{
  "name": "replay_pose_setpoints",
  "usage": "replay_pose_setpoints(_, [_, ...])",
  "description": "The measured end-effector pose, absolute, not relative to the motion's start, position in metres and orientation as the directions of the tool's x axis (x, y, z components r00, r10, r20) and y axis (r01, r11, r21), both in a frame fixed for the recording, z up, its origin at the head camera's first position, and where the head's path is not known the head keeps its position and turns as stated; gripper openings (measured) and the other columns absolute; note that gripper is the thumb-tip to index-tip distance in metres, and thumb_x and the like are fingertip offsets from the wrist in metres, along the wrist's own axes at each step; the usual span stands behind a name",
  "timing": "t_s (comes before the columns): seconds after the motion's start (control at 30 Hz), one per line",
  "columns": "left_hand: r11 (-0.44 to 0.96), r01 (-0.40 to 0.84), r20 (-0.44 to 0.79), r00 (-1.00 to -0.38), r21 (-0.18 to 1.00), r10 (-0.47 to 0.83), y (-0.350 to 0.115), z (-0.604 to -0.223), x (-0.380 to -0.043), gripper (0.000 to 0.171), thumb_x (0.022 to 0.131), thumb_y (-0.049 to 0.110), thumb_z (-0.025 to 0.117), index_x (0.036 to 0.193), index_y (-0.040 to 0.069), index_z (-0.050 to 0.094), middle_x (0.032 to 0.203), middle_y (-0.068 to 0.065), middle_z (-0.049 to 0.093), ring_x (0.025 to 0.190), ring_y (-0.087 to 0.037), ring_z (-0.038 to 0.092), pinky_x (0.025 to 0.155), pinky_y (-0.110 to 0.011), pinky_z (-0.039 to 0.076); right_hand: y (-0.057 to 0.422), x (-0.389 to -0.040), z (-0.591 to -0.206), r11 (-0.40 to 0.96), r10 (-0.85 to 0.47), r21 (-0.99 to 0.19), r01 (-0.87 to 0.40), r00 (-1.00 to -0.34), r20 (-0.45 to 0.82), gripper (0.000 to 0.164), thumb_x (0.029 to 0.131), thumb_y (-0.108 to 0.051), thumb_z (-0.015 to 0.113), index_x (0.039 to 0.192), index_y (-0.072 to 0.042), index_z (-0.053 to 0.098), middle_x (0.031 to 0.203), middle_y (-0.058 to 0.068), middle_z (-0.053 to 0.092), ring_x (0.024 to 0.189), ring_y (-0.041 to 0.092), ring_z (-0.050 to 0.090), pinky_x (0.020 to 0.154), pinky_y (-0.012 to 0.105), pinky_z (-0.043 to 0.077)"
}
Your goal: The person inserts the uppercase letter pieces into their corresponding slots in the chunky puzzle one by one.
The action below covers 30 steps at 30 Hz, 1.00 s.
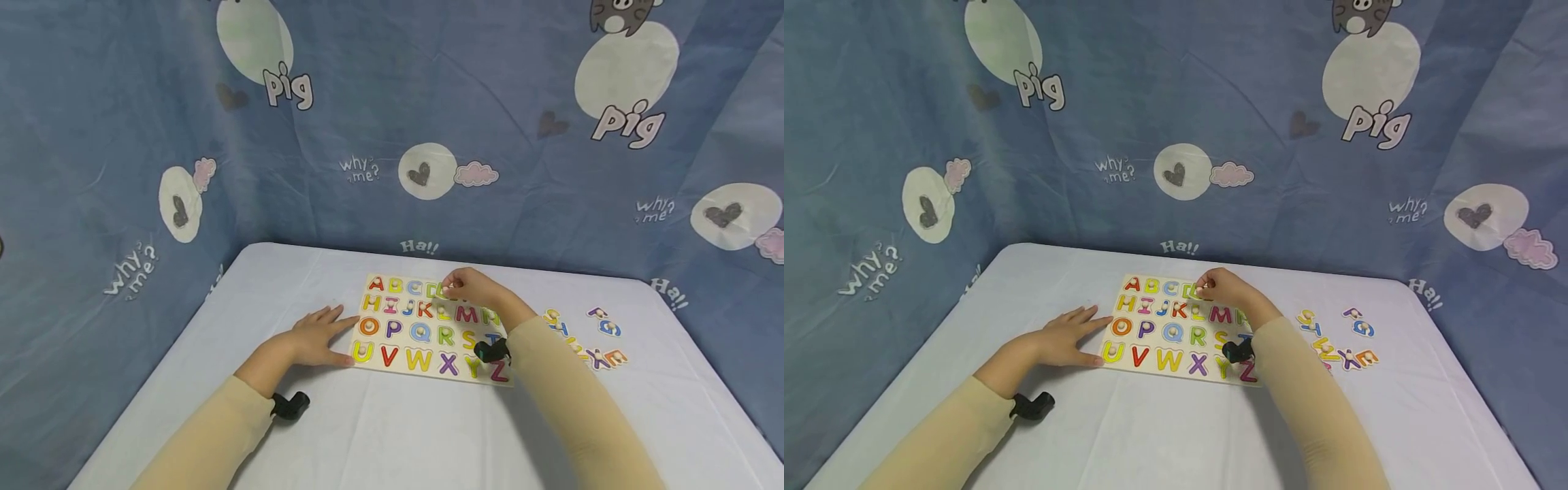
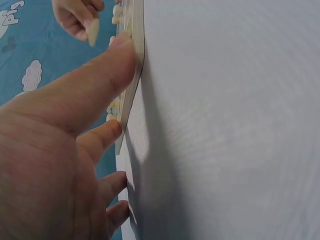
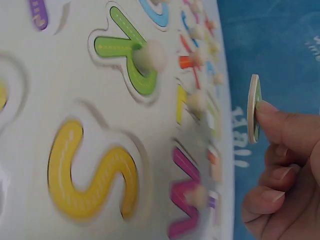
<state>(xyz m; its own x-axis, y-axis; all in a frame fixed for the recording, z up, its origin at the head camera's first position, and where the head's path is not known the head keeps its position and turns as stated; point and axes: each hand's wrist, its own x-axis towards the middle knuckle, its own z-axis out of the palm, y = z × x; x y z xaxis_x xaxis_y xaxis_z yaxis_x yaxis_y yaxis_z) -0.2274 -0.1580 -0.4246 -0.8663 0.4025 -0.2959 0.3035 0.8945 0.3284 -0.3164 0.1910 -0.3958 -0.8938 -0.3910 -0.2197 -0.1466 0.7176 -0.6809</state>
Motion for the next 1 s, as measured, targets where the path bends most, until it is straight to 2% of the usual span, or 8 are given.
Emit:
replay_pose_setpoints(0.2, [0.895,0.305,-0.288,-0.870,0.326,0.401,-0.160,-0.425,-0.227,0.092,0.081,0.060,0.074,0.157,0.024,0.036,0.166,-0.016,0.018,0.151,-0.042,0.010,0.118,-0.064,0.012,0.178,-0.328,-0.405,0.751,-0.390,-0.636,-0.178,-0.897,-0.210,0.019,0.102,-0.017,0.061,0.113,-0.001,0.065,0.079,0.003,0.050,0.070,0.015,0.046,0.065,0.028,0.042])
replay_pose_setpoints(0.43, [0.893,0.307,-0.293,-0.866,0.329,0.406,-0.158,-0.427,-0.227,0.092,0.080,0.061,0.073,0.157,0.026,0.036,0.166,-0.015,0.017,0.152,-0.041,0.010,0.118,-0.065,0.013,0.170,-0.332,-0.412,0.752,-0.385,-0.640,-0.159,-0.894,-0.230,0.016,0.102,-0.013,0.058,0.114,-0.002,0.063,0.082,0.005,0.055,0.070,0.016,0.048,0.070,0.030,0.044])
replay_pose_setpoints(0.53, [0.892,0.312,-0.290,-0.865,0.328,0.409,-0.158,-0.429,-0.227,0.092,0.081,0.062,0.073,0.157,0.025,0.036,0.166,-0.016,0.017,0.152,-0.041,0.010,0.118,-0.065,0.013,0.168,-0.334,-0.415,0.776,-0.363,-0.608,-0.165,-0.906,-0.218,0.017,0.102,-0.014,0.060,0.115,-0.004,0.064,0.087,0.006,0.057,0.074,0.016,0.051,0.070,0.030,0.045])
replay_pose_setpoints(0.7, [0.892,0.313,-0.284,-0.867,0.328,0.409,-0.159,-0.429,-0.227,0.091,0.081,0.060,0.073,0.157,0.025,0.036,0.166,-0.016,0.018,0.152,-0.041,0.011,0.118,-0.064,0.013,0.165,-0.336,-0.421,0.809,-0.297,-0.567,-0.153,-0.940,-0.171,0.015,0.099,-0.017,0.065,0.110,-0.007,0.066,0.086,0.007,0.058,0.073,0.018,0.053,0.068,0.031,0.046])
replay_pose_setpoints(0.9, [0.892,0.310,-0.280,-0.870,0.329,0.406,-0.161,-0.430,-0.228,0.091,0.081,0.060,0.073,0.157,0.025,0.036,0.166,-0.016,0.018,0.151,-0.041,0.011,0.118,-0.064,0.012,0.164,-0.335,-0.426,0.819,-0.232,-0.561,-0.123,-0.964,-0.128,0.017,0.096,-0.021,0.070,0.106,-0.008,0.068,0.087,0.007,0.058,0.075,0.020,0.053,0.071,0.034,0.047])
replay_pose_setpoints(1.0, [0.891,0.310,-0.278,-0.870,0.332,0.407,-0.162,-0.431,-0.229,0.092,0.081,0.061,0.073,0.157,0.025,0.036,0.166,-0.016,0.018,0.152,-0.041,0.010,0.118,-0.063,0.012,0.168,-0.332,-0.422,0.819,-0.209,-0.564,-0.105,-0.970,-0.124,0.019,0.095,-0.023,0.071,0.107,-0.009,0.068,0.091,0.009,0.057,0.076,0.021,0.053,0.068,0.034,0.048])
